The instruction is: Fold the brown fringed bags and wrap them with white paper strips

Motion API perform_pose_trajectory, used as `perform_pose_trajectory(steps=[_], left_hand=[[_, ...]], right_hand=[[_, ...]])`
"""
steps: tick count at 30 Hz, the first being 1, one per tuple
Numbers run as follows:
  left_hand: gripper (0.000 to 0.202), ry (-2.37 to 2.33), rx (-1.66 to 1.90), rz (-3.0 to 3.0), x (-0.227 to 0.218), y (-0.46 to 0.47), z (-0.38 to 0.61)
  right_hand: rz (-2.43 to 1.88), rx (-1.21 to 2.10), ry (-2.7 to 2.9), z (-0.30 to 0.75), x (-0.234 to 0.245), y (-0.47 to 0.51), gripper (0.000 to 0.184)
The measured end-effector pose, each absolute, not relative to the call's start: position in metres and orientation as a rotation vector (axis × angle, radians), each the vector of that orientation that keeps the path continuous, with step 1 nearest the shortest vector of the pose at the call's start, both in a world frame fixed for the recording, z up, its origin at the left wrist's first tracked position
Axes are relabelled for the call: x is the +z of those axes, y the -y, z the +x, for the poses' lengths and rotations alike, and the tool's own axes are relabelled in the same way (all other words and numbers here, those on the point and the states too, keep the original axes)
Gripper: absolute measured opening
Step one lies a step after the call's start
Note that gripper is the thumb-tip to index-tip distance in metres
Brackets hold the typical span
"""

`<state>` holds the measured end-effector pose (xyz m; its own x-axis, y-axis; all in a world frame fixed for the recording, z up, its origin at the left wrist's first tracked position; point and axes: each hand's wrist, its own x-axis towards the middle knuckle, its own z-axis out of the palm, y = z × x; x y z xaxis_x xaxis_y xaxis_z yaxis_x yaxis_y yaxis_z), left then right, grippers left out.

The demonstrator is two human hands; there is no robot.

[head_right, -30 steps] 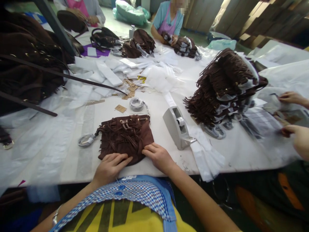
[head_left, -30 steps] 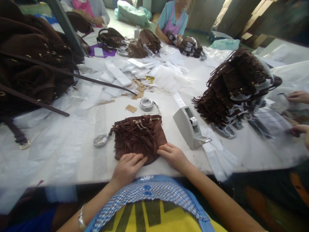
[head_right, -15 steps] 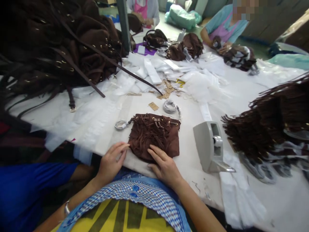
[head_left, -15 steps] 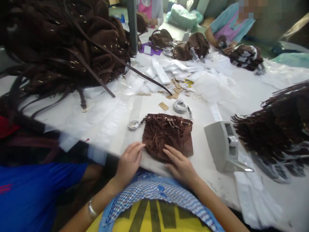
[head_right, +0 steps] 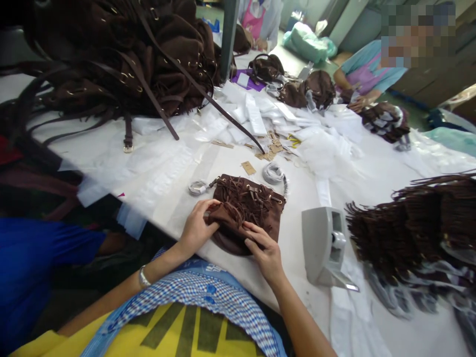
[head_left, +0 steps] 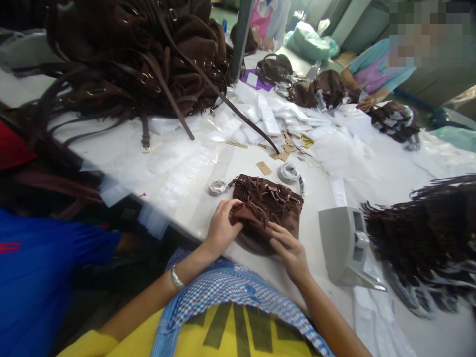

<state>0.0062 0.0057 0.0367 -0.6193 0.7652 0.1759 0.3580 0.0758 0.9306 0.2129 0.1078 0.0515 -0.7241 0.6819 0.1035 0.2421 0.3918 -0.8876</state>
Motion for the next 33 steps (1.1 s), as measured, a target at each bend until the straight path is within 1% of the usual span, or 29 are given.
perform_pose_trajectory(steps=[4,7,12,15,18,20,22,23,25,27,30,33], left_hand=[[0.033,-2.055,1.53,1.185,0.033,0.007,0.0],[0.028,-2.087,1.45,1.358,0.029,0.022,-0.003],[0.021,-2.155,0.966,1.708,0.027,0.042,-0.016],[0.012,-2.172,0.749,1.783,0.044,0.052,-0.03],[0.006,-2.16,0.727,1.822,0.072,0.054,-0.036],[0.01,-2.172,0.864,1.822,0.086,0.047,-0.029],[0.021,-2.129,0.99,1.867,0.087,0.036,-0.016],[0.028,-2.078,0.992,1.946,0.082,0.029,-0.008],[0.042,-1.973,0.851,2.169,0.065,0.017,0.004],[0.049,-1.94,0.647,2.316,0.045,0.011,0.01],[0.052,-1.999,0.503,2.342,0.027,0.011,0.006],[0.051,-2.058,0.488,2.326,0.025,0.016,-0.001]], right_hand=[[-0.767,1.265,2.272,0.215,0.049,-0.107,0.024],[-0.646,1.127,2.383,0.216,0.045,-0.102,0.026],[-0.402,0.854,2.499,0.22,0.038,-0.092,0.036],[-0.363,0.761,2.555,0.22,0.036,-0.089,0.039],[-0.363,0.723,2.588,0.218,0.035,-0.088,0.037],[-0.38,0.714,2.596,0.217,0.034,-0.087,0.036],[-0.404,0.708,2.601,0.217,0.034,-0.085,0.036],[-0.411,0.702,2.603,0.217,0.034,-0.083,0.036],[-0.414,0.675,2.61,0.218,0.036,-0.079,0.035],[-0.419,0.628,2.628,0.22,0.037,-0.075,0.035],[-0.51,0.527,2.632,0.226,0.039,-0.069,0.035],[-0.752,0.384,2.583,0.235,0.045,-0.069,0.033]])
